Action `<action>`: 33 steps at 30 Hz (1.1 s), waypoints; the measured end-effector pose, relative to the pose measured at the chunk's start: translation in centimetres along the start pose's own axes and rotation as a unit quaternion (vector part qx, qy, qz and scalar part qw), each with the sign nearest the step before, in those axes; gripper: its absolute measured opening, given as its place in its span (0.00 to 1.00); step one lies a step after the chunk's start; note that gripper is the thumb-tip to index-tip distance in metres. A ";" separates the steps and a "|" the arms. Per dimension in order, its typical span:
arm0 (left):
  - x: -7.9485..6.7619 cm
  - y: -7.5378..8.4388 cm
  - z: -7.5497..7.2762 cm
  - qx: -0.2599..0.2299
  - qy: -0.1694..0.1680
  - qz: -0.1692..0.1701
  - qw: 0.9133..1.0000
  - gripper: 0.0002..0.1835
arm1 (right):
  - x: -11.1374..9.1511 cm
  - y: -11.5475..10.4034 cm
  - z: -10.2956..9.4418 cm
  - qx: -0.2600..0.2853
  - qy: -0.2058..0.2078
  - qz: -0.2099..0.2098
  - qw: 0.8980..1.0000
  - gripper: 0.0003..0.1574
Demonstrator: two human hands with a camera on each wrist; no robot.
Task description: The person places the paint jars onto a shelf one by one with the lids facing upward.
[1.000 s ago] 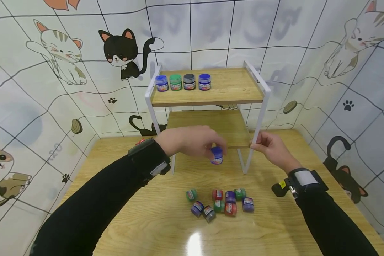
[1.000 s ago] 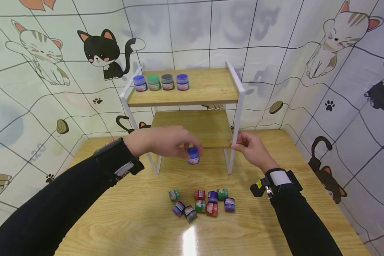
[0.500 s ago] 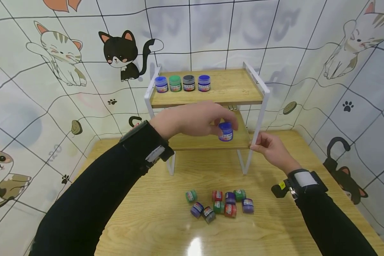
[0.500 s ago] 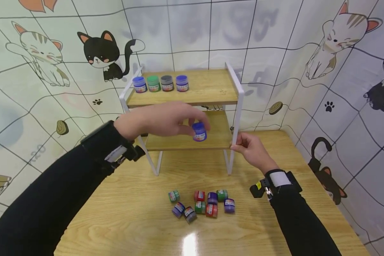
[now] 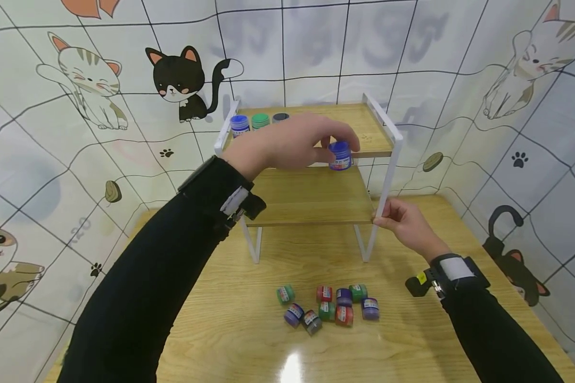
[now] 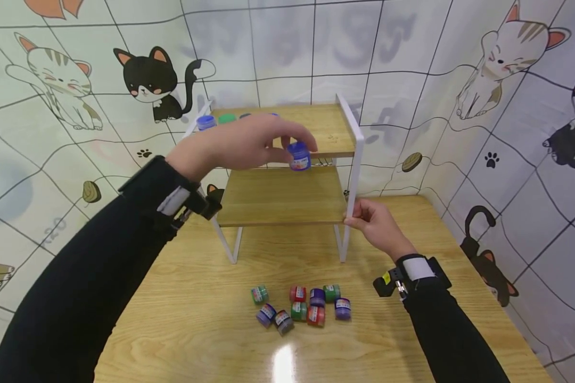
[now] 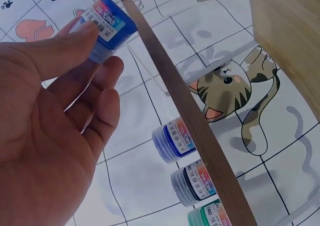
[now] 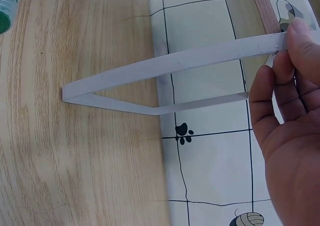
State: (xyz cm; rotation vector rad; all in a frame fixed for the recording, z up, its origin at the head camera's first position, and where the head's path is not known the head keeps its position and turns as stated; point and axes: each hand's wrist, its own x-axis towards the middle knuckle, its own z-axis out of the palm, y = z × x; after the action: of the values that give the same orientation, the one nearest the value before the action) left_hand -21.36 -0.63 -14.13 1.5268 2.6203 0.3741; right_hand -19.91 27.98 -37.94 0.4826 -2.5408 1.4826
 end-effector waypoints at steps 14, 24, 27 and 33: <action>1.5 -1.8 0.1 0.054 0.062 -0.099 0.992 0.19 | 0.0 0.2 0.0 -0.005 -0.004 0.000 1.000 0.07; 3.4 -3.3 0.2 0.137 0.071 -0.155 0.976 0.21 | 0.1 0.2 0.0 -0.013 -0.002 0.003 1.000 0.06; 3.5 -3.6 0.4 0.145 0.073 -0.159 0.974 0.21 | 0.1 0.0 0.0 -0.023 -0.002 0.008 1.000 0.06; 3.8 -3.8 0.8 0.149 0.079 -0.159 0.973 0.21 | 0.2 0.1 0.0 -0.024 0.000 0.006 1.000 0.05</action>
State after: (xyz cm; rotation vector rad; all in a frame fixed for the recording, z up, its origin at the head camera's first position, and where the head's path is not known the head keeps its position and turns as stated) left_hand -26.34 1.00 -15.68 1.1482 3.0972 0.0793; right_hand -20.13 27.95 -37.95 0.4606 -2.5782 1.4221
